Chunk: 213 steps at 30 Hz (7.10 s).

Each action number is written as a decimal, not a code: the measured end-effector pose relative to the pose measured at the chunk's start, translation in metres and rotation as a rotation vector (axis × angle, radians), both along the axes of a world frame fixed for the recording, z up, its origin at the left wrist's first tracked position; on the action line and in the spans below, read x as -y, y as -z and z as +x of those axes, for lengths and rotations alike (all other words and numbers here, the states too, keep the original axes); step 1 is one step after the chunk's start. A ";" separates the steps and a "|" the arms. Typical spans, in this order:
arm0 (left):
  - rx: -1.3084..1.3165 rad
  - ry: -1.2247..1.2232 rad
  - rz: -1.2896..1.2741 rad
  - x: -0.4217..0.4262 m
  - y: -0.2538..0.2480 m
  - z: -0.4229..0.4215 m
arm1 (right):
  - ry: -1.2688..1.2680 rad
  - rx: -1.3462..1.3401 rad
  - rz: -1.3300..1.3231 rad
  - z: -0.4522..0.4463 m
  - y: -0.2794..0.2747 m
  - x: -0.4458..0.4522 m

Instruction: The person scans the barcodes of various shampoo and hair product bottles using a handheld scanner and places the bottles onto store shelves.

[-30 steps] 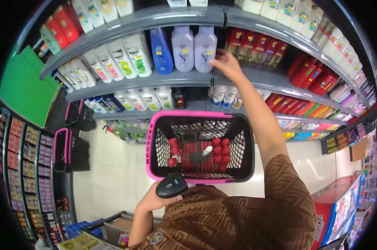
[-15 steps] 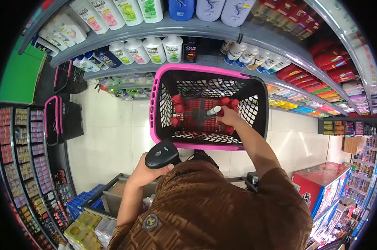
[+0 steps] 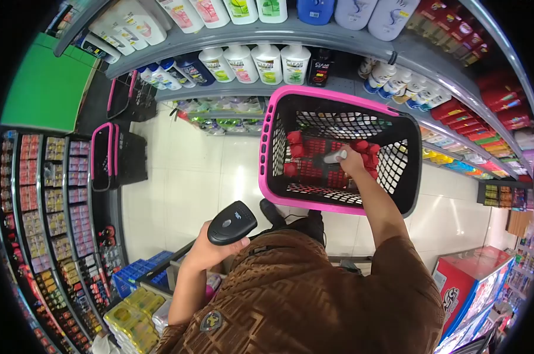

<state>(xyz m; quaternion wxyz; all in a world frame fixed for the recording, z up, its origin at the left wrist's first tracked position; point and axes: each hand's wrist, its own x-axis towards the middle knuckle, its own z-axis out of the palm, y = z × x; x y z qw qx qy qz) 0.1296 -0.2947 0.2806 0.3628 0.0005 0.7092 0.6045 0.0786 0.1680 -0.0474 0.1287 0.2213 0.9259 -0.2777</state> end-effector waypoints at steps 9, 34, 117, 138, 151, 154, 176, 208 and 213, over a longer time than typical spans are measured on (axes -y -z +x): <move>-0.156 -0.175 0.295 -0.010 0.032 -0.035 | -0.110 -0.495 -0.802 0.087 -0.309 0.079; -0.638 0.618 0.224 0.019 -0.058 -0.034 | 0.184 -0.664 -1.655 0.104 -0.337 0.228; -0.257 0.067 -0.020 -0.225 -0.017 0.089 | -0.099 -0.910 -0.017 -0.244 -0.402 -0.180; -0.205 0.008 0.035 -0.191 -0.012 0.076 | -0.152 -0.610 -1.174 -0.246 -0.380 -0.175; -0.211 0.056 0.021 -0.162 -0.021 0.052 | -0.279 -0.704 -0.765 -0.242 -0.375 -0.145; -0.188 0.065 -0.007 -0.158 -0.011 0.048 | -0.284 -0.689 -0.901 -0.241 -0.369 -0.143; -0.166 0.105 0.005 -0.190 -0.016 0.040 | -0.301 -0.670 -0.955 -0.244 -0.360 -0.149; -0.390 0.791 0.558 -0.172 0.060 -0.068 | 0.629 -0.900 -0.782 0.121 -0.257 0.171; -0.038 0.734 0.503 -0.143 0.094 -0.081 | 0.670 -0.941 -0.628 0.121 -0.261 0.159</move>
